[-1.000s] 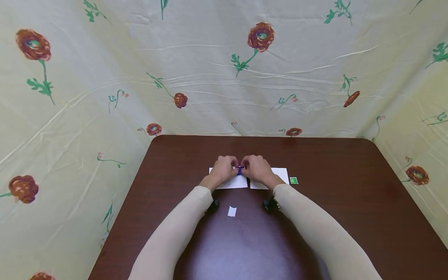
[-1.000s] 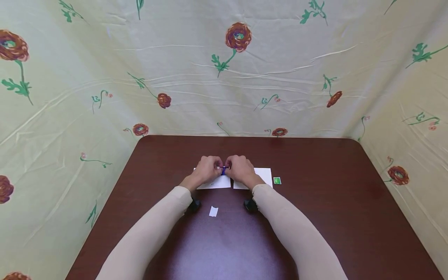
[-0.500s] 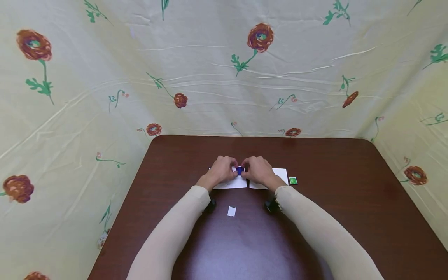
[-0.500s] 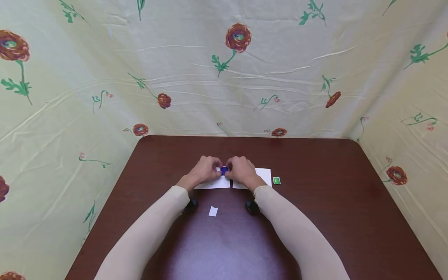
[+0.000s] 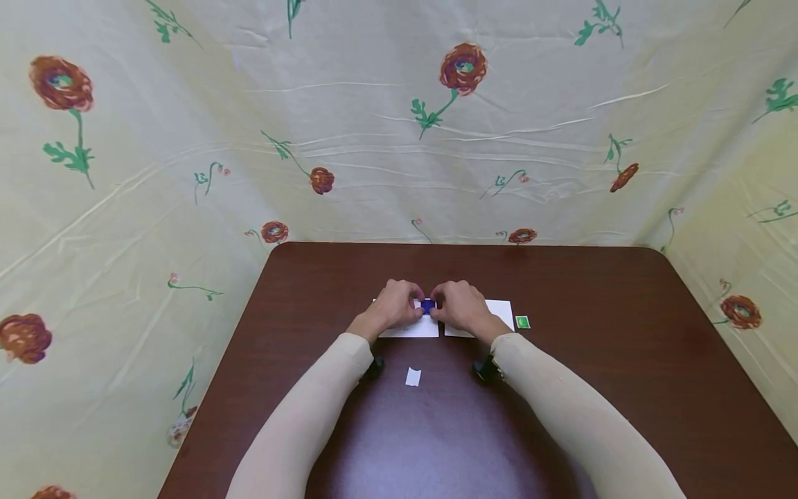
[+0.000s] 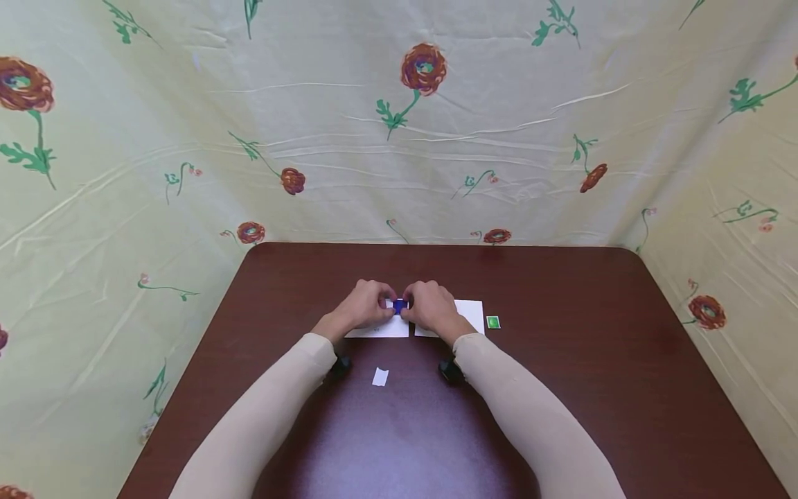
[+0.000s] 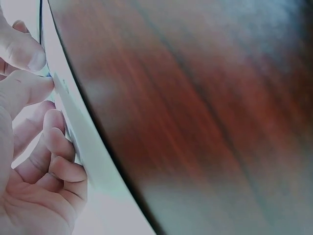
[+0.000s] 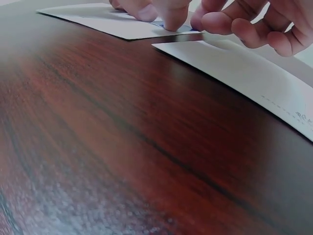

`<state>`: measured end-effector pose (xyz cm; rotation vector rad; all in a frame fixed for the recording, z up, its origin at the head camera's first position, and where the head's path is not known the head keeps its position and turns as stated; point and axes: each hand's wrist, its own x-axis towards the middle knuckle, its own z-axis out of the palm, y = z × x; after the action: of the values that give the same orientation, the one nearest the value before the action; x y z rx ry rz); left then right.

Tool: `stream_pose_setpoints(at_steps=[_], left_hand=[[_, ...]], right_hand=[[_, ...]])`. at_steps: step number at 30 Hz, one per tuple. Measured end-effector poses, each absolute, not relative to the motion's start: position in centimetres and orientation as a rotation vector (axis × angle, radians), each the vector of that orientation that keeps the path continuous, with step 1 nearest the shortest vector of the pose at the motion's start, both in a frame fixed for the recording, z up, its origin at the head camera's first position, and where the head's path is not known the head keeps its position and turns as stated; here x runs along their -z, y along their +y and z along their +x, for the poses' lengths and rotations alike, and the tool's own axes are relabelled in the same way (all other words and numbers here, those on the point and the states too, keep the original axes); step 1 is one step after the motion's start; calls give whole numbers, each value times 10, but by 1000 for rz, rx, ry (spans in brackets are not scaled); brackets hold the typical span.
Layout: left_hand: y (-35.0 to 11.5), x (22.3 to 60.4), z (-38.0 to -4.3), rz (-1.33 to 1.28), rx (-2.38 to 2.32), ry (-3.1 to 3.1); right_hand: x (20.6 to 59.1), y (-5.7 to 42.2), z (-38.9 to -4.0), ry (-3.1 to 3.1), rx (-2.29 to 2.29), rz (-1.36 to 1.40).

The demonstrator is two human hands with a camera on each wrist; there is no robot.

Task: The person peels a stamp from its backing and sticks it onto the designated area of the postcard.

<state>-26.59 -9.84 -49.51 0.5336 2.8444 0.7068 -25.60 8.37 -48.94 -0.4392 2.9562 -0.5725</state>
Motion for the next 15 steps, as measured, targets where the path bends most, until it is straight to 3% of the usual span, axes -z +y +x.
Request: stream_pose_setpoints(at_steps=[15], left_hand=[[-100, 496, -263, 512, -739, 2823]], right_hand=[[491, 84, -253, 2959, 530, -463]])
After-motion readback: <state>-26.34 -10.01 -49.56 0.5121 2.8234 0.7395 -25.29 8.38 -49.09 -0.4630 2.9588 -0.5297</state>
